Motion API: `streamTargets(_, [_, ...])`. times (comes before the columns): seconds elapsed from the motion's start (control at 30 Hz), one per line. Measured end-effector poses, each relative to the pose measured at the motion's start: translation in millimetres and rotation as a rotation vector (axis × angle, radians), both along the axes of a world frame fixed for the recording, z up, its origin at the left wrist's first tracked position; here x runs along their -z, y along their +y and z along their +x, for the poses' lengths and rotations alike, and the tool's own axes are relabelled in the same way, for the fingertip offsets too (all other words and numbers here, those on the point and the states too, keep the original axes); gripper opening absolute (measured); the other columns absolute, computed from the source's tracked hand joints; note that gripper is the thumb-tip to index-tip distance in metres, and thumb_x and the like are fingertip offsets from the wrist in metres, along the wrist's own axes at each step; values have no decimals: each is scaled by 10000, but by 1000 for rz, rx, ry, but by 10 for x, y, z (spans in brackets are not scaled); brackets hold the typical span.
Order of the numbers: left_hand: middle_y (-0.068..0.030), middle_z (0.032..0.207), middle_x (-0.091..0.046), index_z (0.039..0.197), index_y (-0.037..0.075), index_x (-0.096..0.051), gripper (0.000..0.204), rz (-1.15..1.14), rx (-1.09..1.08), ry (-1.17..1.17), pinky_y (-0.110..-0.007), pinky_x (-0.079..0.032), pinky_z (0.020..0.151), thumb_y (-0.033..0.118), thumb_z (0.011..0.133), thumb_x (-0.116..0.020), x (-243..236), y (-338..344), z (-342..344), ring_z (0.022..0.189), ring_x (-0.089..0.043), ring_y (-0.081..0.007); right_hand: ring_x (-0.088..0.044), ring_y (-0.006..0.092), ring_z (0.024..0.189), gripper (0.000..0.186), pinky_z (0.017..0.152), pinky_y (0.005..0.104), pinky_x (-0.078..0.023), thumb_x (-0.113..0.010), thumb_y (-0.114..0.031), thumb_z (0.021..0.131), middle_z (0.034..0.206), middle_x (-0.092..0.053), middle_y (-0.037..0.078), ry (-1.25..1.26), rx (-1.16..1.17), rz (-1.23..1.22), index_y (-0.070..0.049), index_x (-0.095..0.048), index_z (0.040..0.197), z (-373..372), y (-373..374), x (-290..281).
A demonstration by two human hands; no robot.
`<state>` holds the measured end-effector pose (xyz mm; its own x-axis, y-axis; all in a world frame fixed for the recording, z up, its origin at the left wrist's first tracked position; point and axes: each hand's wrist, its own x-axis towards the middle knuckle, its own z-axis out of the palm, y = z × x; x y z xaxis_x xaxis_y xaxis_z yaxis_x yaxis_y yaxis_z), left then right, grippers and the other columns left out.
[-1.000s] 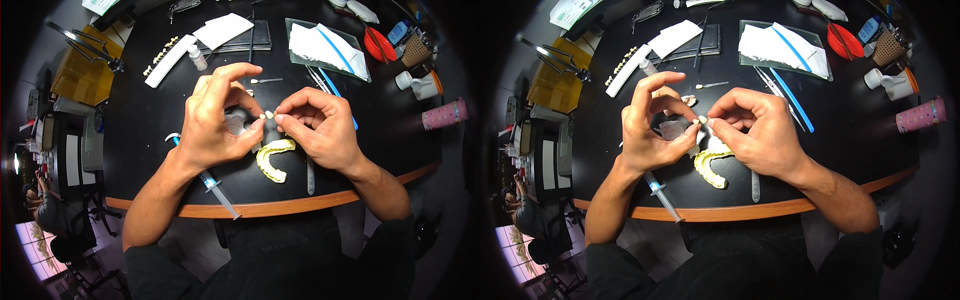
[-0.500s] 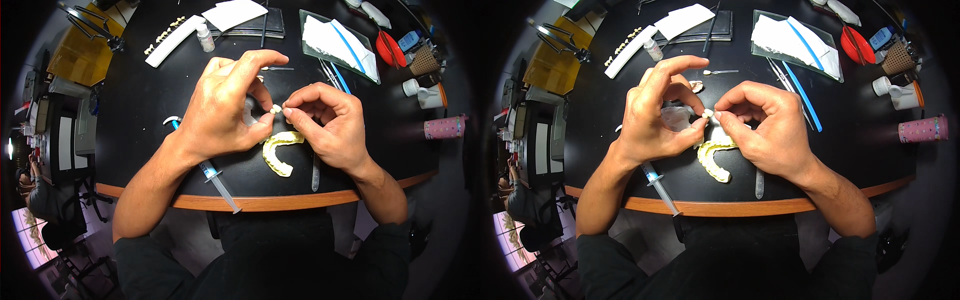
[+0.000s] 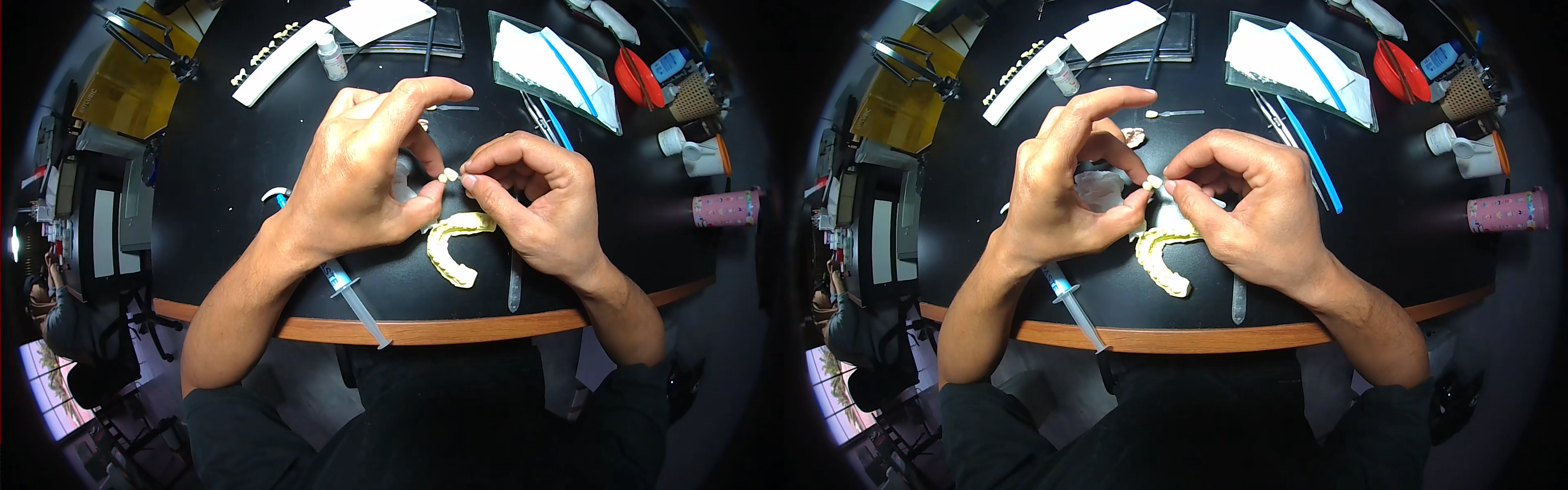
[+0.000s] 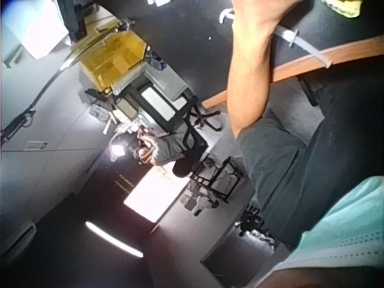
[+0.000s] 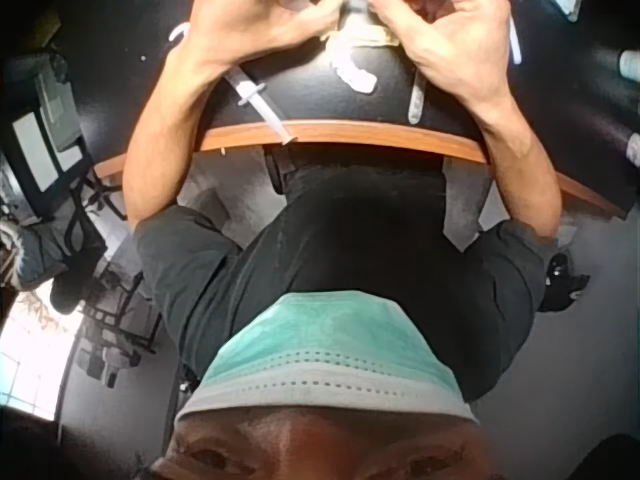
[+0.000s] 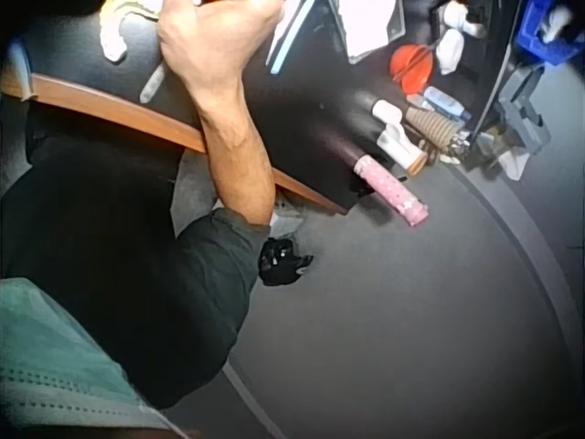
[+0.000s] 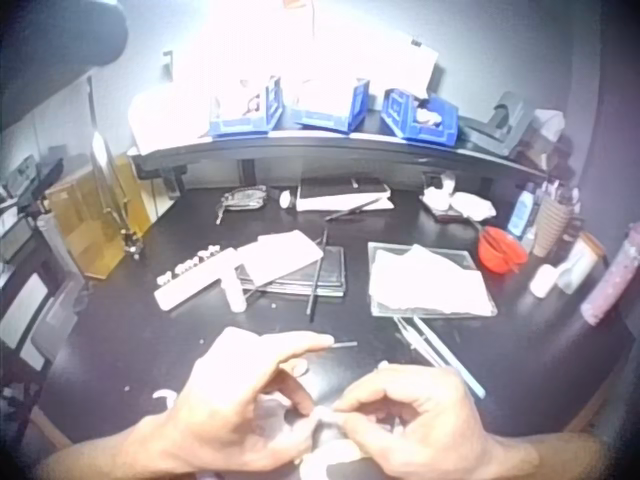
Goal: The person picks up individual artificial teeth and positions them onto a pink wax denture base, pressing each tooth into the wax by hand and using a small tool to adjust the fit.
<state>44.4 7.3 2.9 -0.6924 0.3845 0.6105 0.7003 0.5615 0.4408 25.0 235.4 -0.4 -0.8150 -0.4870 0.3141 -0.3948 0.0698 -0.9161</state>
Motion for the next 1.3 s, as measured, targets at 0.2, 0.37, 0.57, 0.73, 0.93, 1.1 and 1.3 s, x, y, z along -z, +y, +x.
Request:
streamTargets(0.2, [-60, 1003, -763, 1382, -5, -590, 768, 17, 4, -21, -261, -534, 809, -24, 646, -809, 18, -6, 8, 822, -753, -127, -730, 111, 791, 74, 706, 242, -589, -724, 76, 873, 876, -743, 94, 5, 2, 7, 43, -740, 938, 0, -2, -2])
streamTargets(0.37, [-68, 1018, -757, 1388, -8, -589, 772, 15, 13, -10, -257, -543, 816, -30, 649, -811, 20, 2, -1, 827, -759, -130, -731, 112, 791, 74, 703, 242, -589, -723, 75, 871, 875, -741, 95, 18, 0, 13, 42, -740, 935, -11, 11, 1])
streamTargets(0.57, [-69, 1026, -757, 1391, -3, -591, 772, 13, 15, -17, -257, -545, 814, -28, 651, -812, 21, -13, -1, 830, -761, -127, -732, 115, 790, 73, 703, 243, -590, -728, 71, 868, 875, -741, 95, 10, 1, 3, 40, -741, 933, -4, -1, 4])
streamTargets(0.73, [-87, 1082, -754, 1382, -5, -603, 760, 23, 16, -24, -260, -541, 829, -31, 652, -812, 17, 1, 4, 838, -759, -128, -730, 113, 792, 75, 698, 239, -588, -725, 74, 865, 876, -740, 93, 22, 1, 8, 41, -740, 931, -14, 13, 8])
streamTargets(0.93, [-79, 1113, -759, 1365, -15, -616, 735, -26, 31, 12, -259, -526, 848, -39, 657, -811, 6, -42, 14, 855, -755, -128, -729, 112, 789, 80, 699, 239, -586, -720, 76, 863, 878, -738, 95, 13, -4, 20, 39, -740, 931, -9, -8, 2])
streamTargets(1.1, [-83, 1137, -768, 1363, -18, -619, 737, 7, 33, -46, -274, -503, 850, -32, 651, -811, -1, -9, 17, 859, -733, -125, -728, 111, 789, 84, 695, 237, -586, -716, 79, 862, 881, -737, 94, 52, -4, 11, 40, -739, 933, -24, 25, 2])
streamTargets(1.3, [-69, 1006, -786, 1374, 4, -624, 749, -17, 32, -17, -280, -476, 862, -22, 648, -807, -7, -32, 14, 852, -715, -120, -728, 112, 786, 87, 691, 236, -587, -720, 81, 857, 878, -734, 92, 31, -3, 13, 39, -739, 931, -14, 5, 7])
